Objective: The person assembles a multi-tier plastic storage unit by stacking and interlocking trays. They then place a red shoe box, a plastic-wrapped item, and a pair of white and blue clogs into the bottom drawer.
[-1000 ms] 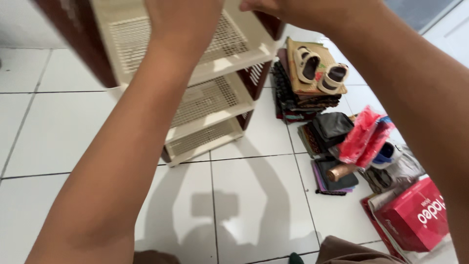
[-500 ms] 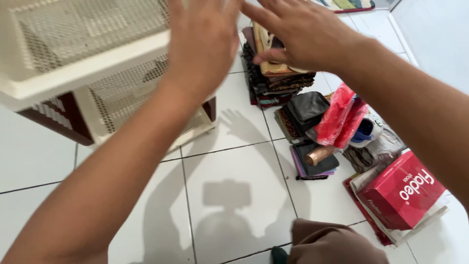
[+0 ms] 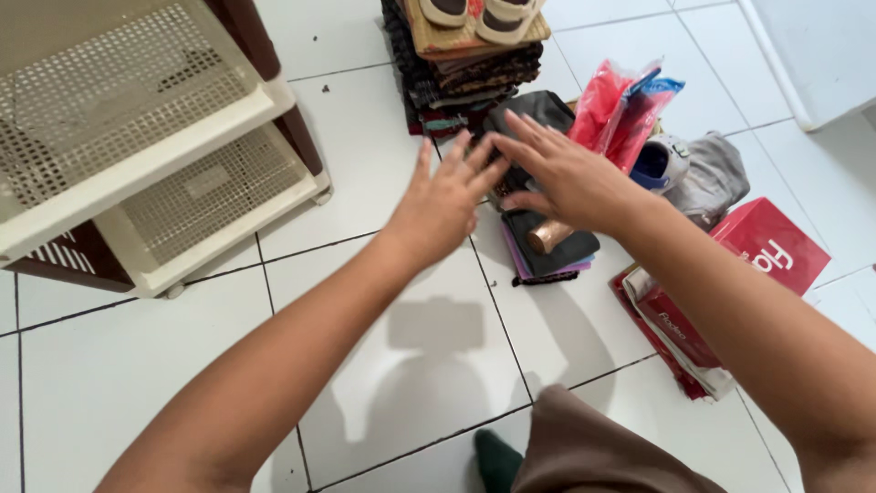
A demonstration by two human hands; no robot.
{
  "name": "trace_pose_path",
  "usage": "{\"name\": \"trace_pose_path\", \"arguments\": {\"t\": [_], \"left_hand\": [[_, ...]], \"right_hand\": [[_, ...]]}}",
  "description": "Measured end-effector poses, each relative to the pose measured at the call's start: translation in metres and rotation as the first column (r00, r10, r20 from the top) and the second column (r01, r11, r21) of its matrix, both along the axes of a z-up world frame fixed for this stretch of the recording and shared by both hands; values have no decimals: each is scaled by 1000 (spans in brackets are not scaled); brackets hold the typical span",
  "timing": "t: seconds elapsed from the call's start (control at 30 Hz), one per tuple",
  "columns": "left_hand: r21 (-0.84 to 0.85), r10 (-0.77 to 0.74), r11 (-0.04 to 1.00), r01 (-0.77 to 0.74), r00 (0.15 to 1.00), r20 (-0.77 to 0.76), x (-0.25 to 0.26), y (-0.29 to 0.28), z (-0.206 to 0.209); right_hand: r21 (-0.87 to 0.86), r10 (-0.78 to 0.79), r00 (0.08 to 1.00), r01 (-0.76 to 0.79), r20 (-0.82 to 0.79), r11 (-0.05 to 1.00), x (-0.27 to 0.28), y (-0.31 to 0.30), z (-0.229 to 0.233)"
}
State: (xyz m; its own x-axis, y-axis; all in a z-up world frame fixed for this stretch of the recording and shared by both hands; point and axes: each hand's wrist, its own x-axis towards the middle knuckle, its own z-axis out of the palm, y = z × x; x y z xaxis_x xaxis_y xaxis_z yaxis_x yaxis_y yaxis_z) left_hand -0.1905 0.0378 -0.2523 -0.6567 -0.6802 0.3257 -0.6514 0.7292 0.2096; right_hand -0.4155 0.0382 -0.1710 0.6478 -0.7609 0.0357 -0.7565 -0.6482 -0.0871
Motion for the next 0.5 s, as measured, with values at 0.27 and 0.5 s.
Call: {"name": "trace_pose_path", "arguments": {"t": [0.27,0.5], "left_hand": [[215,-192,961,173,979,68,-105,15,-39],[401,-277,872,281,958,-71,-239,13,-58]], "right_hand": [[103,-305,942,320,-139,942,-163,90,-68],[-123,-618,784,609,-53,783,-286,161,-107]]}}
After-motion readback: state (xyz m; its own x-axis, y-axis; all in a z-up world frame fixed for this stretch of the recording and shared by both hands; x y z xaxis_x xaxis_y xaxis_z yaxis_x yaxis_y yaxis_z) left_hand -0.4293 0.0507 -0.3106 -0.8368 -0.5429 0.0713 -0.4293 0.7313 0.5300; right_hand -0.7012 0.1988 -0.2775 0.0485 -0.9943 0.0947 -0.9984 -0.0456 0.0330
